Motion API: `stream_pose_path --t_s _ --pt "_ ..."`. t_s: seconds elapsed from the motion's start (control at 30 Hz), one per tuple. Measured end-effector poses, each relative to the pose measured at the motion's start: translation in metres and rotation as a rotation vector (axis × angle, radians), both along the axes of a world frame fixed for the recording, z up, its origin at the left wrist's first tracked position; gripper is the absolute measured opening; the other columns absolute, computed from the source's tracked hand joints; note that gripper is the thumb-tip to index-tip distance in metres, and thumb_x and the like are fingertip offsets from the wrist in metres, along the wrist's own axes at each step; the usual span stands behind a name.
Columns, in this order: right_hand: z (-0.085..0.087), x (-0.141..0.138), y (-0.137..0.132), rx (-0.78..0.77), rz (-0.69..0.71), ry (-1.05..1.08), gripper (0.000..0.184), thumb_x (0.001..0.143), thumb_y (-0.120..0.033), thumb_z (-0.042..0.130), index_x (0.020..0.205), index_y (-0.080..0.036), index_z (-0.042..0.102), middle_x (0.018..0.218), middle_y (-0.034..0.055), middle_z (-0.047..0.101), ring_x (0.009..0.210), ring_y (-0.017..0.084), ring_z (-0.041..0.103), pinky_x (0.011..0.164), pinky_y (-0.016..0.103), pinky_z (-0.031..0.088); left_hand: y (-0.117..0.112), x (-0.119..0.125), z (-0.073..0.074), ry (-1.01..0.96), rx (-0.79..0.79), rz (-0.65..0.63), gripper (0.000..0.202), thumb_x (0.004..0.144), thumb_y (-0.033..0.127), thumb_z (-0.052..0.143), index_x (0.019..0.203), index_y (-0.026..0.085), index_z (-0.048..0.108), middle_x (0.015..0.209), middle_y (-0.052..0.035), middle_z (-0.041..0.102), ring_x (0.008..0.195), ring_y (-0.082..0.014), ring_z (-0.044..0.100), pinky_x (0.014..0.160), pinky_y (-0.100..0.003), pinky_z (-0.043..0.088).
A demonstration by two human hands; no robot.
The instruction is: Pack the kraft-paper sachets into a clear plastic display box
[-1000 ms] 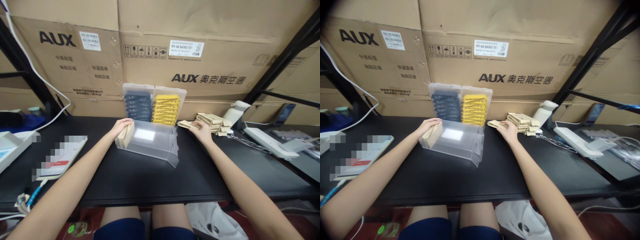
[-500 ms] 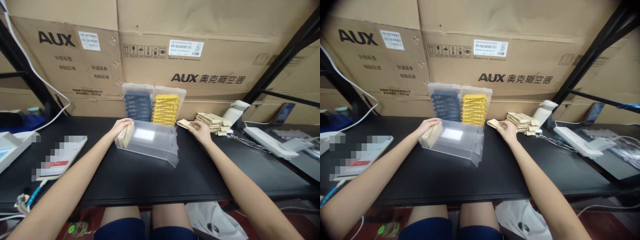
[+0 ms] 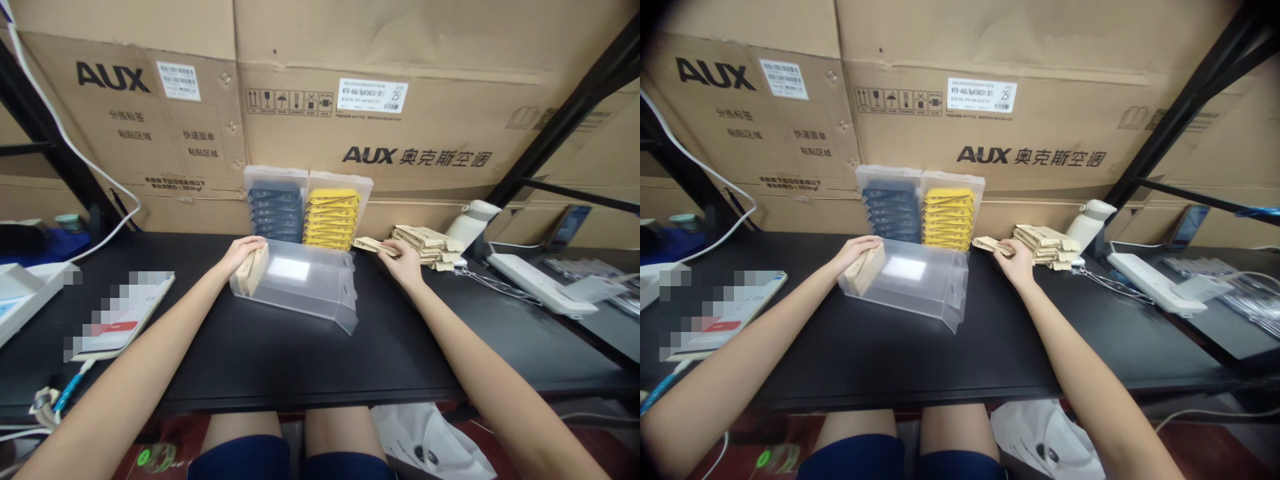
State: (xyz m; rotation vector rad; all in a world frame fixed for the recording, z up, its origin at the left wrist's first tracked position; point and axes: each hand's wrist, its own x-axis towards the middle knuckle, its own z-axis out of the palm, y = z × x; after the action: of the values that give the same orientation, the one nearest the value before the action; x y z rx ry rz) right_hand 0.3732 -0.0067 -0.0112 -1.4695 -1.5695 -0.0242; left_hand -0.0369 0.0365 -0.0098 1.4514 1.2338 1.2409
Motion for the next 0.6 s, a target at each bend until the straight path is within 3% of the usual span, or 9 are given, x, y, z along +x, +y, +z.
stream_pose_path --t_s 0.13,0.23,0.5,0.6 --pt "0.001 -0.001 0.001 -0.007 -0.034 0.045 0.035 0.08 -0.048 0.053 0.078 -0.016 0.068 0.076 0.007 0.07 0.073 0.022 0.064 0.071 0.033 0.05 -0.001 0.001 0.002 -0.002 -0.017 0.016 0.032 0.057 0.04 0.075 0.082 0.019 0.075 0.1 -0.0069 0.073 0.106 -0.0285 0.061 0.096 -0.036 0.041" --pt "0.004 0.0 0.0 0.019 -0.106 0.051 0.043 0.082 -0.053 0.048 0.065 -0.016 0.063 0.057 0.004 0.06 0.061 0.019 0.056 0.066 0.032 0.045 -0.002 0.001 0.003 0.005 -0.012 0.011 0.032 0.057 0.04 0.074 0.082 0.019 0.075 0.099 -0.0065 0.074 0.106 -0.0284 0.061 0.096 -0.036 0.041" --pt "0.013 0.006 -0.002 0.128 -0.269 0.171 0.044 0.083 -0.054 0.046 0.064 -0.017 0.058 0.054 0.0023 0.053 0.058 0.019 0.052 0.062 0.033 0.043 -0.003 0.001 0.003 0.009 -0.025 0.015 0.035 0.056 0.041 0.075 0.083 0.019 0.075 0.099 -0.0066 0.074 0.106 -0.029 0.061 0.096 -0.036 0.041" --pt "0.017 0.01 -0.001 0.043 -0.241 0.324 0.04 0.08 -0.055 0.052 0.072 -0.017 0.061 0.053 0.0011 0.055 0.053 0.017 0.051 0.053 0.03 0.042 -0.003 0.001 0.003 0.005 -0.04 0.018 0.036 0.055 0.041 0.075 0.083 0.019 0.075 0.1 -0.0066 0.073 0.106 -0.0292 0.061 0.097 -0.037 0.041"
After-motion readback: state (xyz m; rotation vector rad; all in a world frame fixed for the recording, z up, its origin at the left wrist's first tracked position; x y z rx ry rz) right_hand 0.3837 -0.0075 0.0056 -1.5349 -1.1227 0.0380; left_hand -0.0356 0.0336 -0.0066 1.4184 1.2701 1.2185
